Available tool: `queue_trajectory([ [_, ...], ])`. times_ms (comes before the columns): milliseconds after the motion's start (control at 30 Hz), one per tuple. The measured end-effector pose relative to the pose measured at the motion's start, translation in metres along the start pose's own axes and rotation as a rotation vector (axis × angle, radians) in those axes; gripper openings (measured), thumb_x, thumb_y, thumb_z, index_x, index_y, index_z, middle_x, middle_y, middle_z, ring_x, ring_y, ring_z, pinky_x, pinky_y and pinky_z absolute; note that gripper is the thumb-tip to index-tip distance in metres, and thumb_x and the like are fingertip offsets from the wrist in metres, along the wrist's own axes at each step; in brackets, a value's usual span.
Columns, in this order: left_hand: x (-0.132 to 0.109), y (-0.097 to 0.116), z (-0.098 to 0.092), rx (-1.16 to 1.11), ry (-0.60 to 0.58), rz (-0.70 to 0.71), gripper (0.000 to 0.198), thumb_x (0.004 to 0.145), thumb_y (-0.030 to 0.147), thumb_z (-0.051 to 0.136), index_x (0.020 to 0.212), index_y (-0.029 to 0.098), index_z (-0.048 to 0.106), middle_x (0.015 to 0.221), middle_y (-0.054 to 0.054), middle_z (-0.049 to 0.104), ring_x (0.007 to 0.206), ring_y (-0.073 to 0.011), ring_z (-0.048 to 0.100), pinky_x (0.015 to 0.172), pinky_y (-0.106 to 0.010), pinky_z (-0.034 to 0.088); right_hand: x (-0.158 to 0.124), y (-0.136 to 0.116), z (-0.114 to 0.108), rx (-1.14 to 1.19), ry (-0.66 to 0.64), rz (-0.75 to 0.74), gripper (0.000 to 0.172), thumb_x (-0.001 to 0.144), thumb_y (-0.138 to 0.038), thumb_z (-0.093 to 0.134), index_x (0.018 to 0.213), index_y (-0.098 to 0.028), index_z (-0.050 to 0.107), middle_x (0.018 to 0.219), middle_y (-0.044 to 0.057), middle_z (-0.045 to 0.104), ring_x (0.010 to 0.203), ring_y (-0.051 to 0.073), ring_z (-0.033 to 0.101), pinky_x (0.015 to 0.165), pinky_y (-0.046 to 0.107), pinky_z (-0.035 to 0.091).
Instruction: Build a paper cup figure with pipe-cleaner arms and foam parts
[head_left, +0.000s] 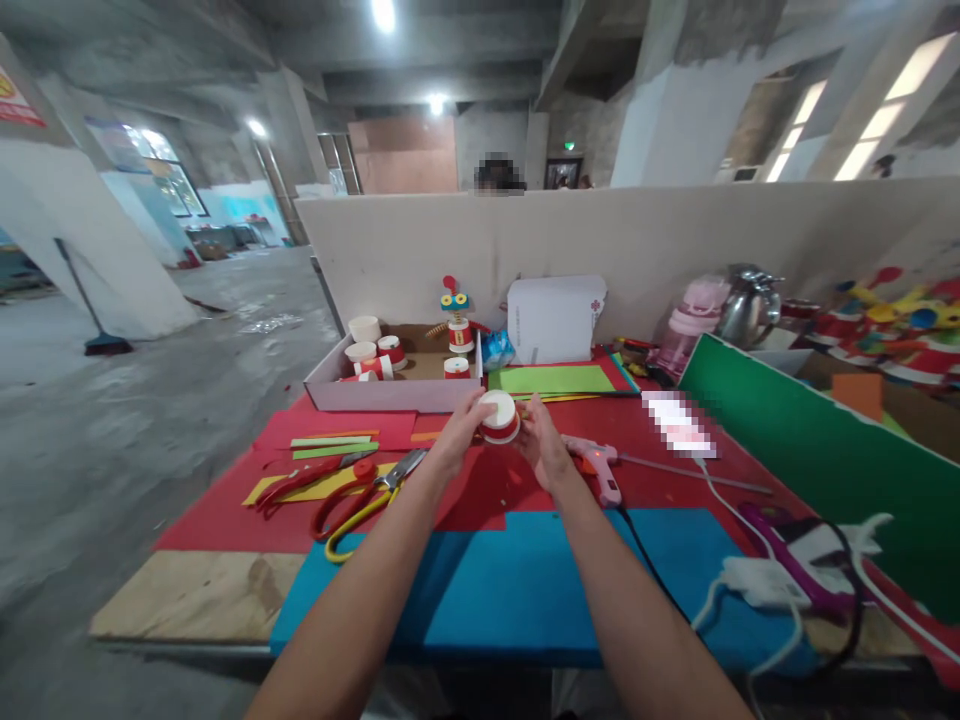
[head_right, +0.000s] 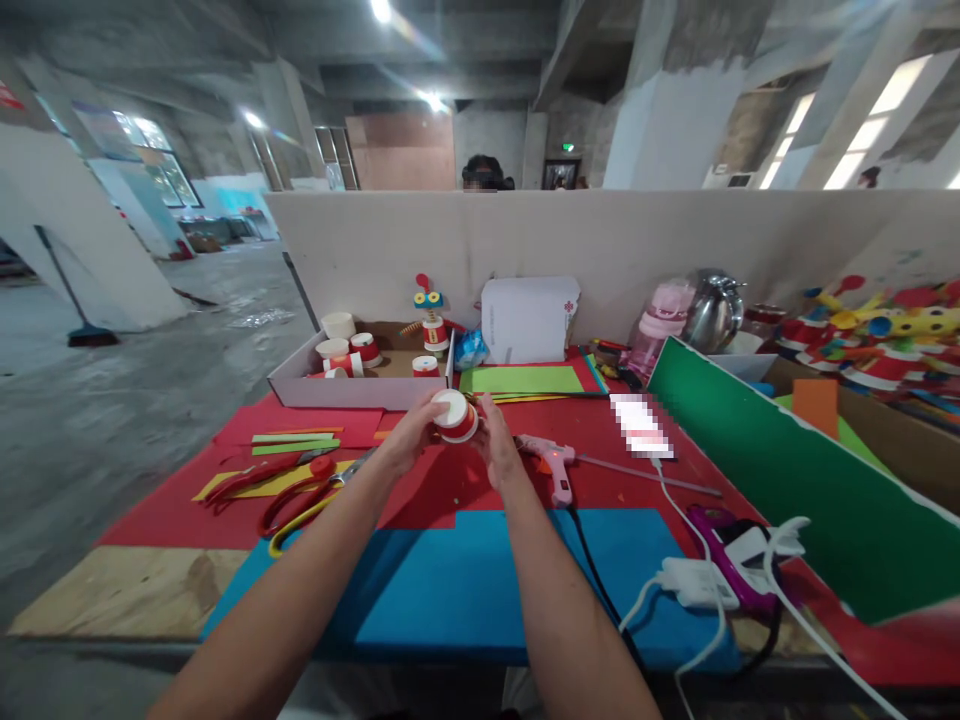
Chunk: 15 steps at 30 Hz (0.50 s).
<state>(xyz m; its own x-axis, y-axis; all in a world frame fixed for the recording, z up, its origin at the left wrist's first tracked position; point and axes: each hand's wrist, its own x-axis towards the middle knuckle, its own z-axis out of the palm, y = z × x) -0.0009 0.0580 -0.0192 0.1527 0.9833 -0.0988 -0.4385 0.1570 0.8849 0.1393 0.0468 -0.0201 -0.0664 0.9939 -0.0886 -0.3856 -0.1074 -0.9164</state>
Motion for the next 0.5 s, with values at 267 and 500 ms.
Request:
queue_trajectory([
  [267,0.01,-0.026,-0.021,0.019,-0.03,0.039,0.048,0.072,0.021,0.071,0.118,0.022,0.058,0.094,-0.003,0.069,0.079,-0.0185,0.063,0.068,-0.024,0.045,0.009,0.014,-0.004,-0.14,0.078,0.057,0.062,0.066,-0.039,0.073,0.123,-0.027,0.052,0.102,0.002,0.07,0.084,0.019,0.068,0.062,0.027,0.052],
  [500,0.01,-0.026,-0.021,-0.004,-0.069,-0.022,0.05,0.077,0.035,0.069,0.125,0.025,0.055,0.095,-0.003,0.069,0.075,-0.0174,0.062,0.065,-0.025,0.045,0.005,0.005,-0.002,-0.185,0.107,0.024,0.061,0.061,-0.035,0.07,0.118,-0.022,0.054,0.089,0.001,0.07,0.081,0.019,0.065,0.063,0.026,0.049],
])
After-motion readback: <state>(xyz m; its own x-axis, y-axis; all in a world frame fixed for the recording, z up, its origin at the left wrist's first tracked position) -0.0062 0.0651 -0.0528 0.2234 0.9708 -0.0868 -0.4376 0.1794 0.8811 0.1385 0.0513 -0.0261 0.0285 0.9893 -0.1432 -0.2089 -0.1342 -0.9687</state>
